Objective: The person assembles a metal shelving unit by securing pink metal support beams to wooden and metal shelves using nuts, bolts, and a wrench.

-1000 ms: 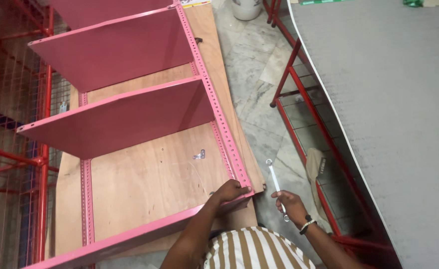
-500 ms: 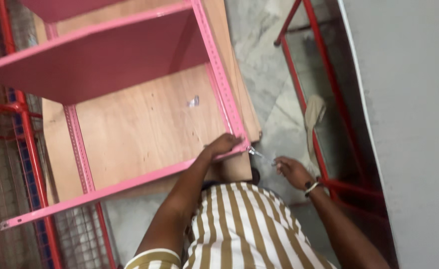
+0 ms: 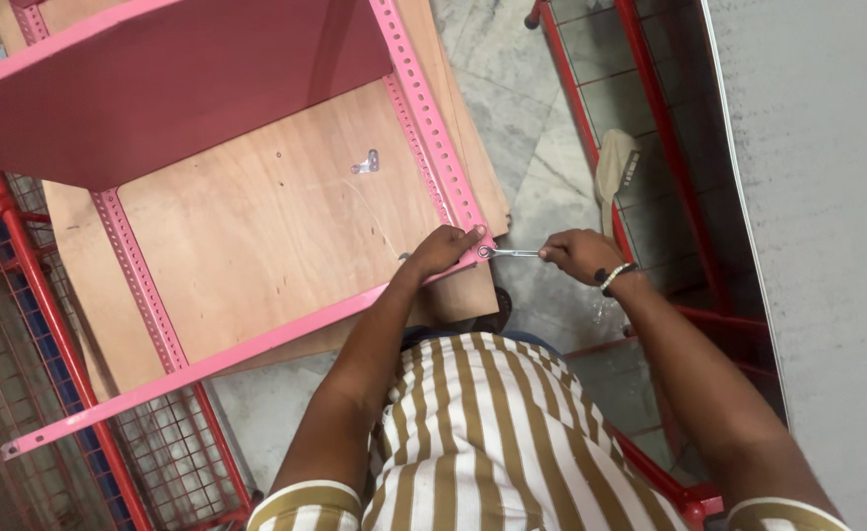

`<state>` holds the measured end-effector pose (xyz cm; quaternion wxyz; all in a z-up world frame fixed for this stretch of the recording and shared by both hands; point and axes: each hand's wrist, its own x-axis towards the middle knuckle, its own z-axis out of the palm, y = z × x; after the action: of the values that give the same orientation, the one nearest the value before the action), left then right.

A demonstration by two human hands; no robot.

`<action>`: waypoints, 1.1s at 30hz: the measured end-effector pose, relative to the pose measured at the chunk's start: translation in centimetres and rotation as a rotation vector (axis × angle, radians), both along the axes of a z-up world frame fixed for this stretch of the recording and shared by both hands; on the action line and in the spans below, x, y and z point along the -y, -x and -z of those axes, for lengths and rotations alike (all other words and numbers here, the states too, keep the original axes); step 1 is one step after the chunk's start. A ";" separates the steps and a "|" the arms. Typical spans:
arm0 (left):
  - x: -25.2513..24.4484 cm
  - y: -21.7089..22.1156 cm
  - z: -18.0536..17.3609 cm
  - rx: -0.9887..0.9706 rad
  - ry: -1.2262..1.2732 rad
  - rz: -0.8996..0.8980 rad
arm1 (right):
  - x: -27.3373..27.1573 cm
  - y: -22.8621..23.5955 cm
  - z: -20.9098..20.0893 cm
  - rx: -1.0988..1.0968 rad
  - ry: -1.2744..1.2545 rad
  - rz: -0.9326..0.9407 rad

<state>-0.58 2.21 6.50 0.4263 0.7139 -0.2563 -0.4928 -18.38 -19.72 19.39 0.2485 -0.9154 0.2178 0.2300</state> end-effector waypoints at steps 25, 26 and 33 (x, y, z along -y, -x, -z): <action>0.7 -0.5 0.4 0.023 0.102 0.122 | -4.9 7.1 12.2 -0.161 -0.176 0.353; 0.8 -0.7 0.2 0.021 0.104 0.151 | -7.8 8.4 13.8 -0.062 -0.344 0.493; 0.9 -0.9 2.8 -0.181 0.045 0.115 | -24.8 3.1 17.4 0.386 -1.192 1.341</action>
<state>0.36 1.36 3.73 0.4345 0.6408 -0.2682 -0.5733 -21.46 5.12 2.03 0.7931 -0.3401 0.5032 -0.0451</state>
